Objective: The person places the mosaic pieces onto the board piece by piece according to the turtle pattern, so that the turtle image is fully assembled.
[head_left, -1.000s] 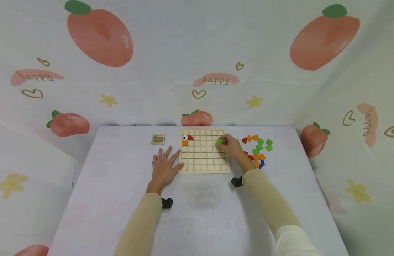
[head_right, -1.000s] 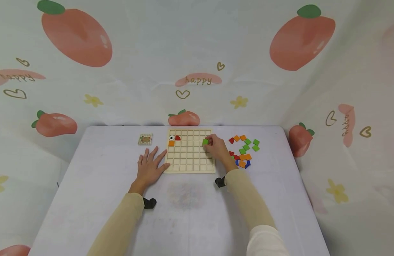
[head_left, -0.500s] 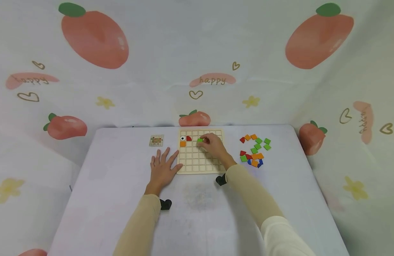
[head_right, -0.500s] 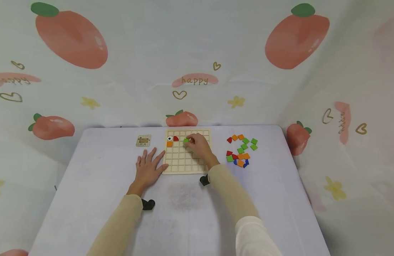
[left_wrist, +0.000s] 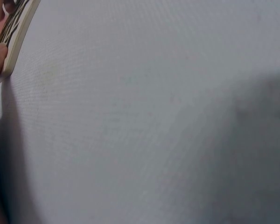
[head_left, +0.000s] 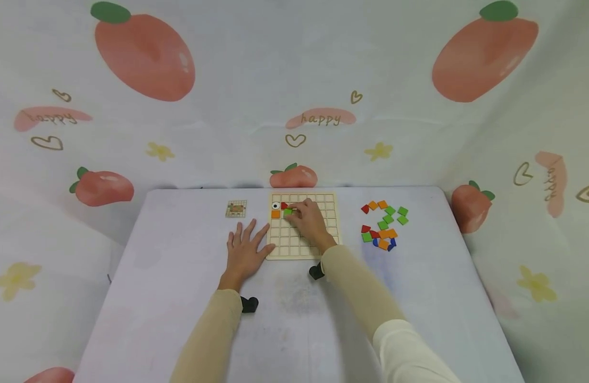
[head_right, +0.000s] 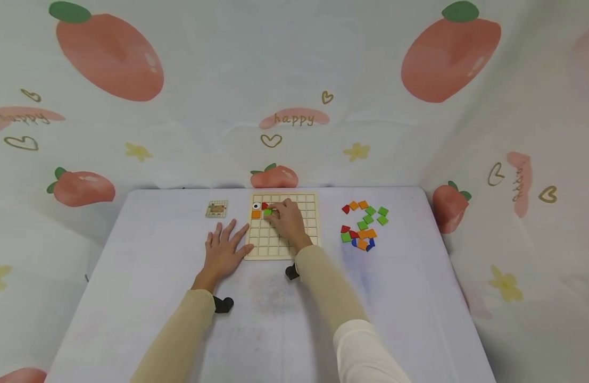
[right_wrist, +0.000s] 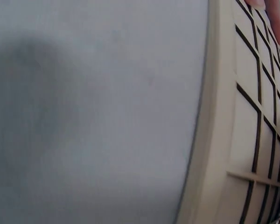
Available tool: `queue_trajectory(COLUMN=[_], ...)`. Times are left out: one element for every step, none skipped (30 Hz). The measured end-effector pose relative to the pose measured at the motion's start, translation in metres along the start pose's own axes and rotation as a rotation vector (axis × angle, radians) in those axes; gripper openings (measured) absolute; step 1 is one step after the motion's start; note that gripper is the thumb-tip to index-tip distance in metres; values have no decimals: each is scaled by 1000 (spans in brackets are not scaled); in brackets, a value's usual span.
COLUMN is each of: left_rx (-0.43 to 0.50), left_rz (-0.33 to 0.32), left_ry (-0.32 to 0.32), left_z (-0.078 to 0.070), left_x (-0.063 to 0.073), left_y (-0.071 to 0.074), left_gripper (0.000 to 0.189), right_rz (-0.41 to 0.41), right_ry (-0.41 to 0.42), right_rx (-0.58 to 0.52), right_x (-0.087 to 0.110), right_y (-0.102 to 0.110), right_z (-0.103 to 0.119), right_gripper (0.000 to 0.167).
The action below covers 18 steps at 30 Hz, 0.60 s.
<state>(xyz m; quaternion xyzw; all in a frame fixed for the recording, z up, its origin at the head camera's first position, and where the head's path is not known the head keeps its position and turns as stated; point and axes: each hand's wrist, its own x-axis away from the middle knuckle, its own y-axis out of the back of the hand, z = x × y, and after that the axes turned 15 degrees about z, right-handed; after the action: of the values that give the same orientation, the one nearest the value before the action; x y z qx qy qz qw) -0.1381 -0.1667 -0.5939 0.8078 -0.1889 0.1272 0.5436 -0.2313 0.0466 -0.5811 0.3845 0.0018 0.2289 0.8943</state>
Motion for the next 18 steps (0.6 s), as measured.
queue_trajectory(left_rx=[0,0,6,10,15,18,24,21,18,14,9,5,4,3,1,2,3,4], left_rz=[-2,-1,-4,-3,-2,-2,-4,-7,-13,-16,-18,-19,-18,-17,-15,-10,-9,-8], left_ry=[0,2,-1,-5,-10,-13,-14,-12,-12,-10,-10,-11,-12,-11,-9,-7,-6,-4], left_z=[1,1,1,1,0,-1,-1,-1,-1,-1,-1,-1,-1,-1,0,-1,0,0], left_x=[0,0,1,1,1,0,1,0,1,0,0,0,0,0,0,0,0,0], left_y=[0,0,0,0,0,-1,0,0,0,1,1,1,2,2,2,2,2,2], left_gripper=[69,69,69,68,68,68,68,68,68,68,68,68,68,68,69,69,69,69], right_rz=[-6,-10,-18,-23,-28,-30,-34,-39,-43,-48,-52,-56,-58,-59,-58,-56,-55,-54], right_ry=[-12,-28,-42,-58,-66,-72,-73,-67,-60,-53,-48,-46,-47,-49,-49,-50,-50,-48], right_rx=[16,37,50,63,73,78,80,81,78,78,77,77,78,80,80,80,77,71], right_x=[0,-1,-1,0,0,1,1,1,1,1,1,0,0,0,0,-1,-1,-1], right_y=[-2,-4,-6,-7,-7,-8,-8,-9,-9,-9,-9,-9,-9,-9,-9,-10,-10,-10], right_z=[2,4,5,5,5,5,5,5,5,5,6,6,6,5,5,5,5,5], right_gripper=[36,37,37,37,37,38,38,38,38,39,39,39,39,40,40,41,42,42])
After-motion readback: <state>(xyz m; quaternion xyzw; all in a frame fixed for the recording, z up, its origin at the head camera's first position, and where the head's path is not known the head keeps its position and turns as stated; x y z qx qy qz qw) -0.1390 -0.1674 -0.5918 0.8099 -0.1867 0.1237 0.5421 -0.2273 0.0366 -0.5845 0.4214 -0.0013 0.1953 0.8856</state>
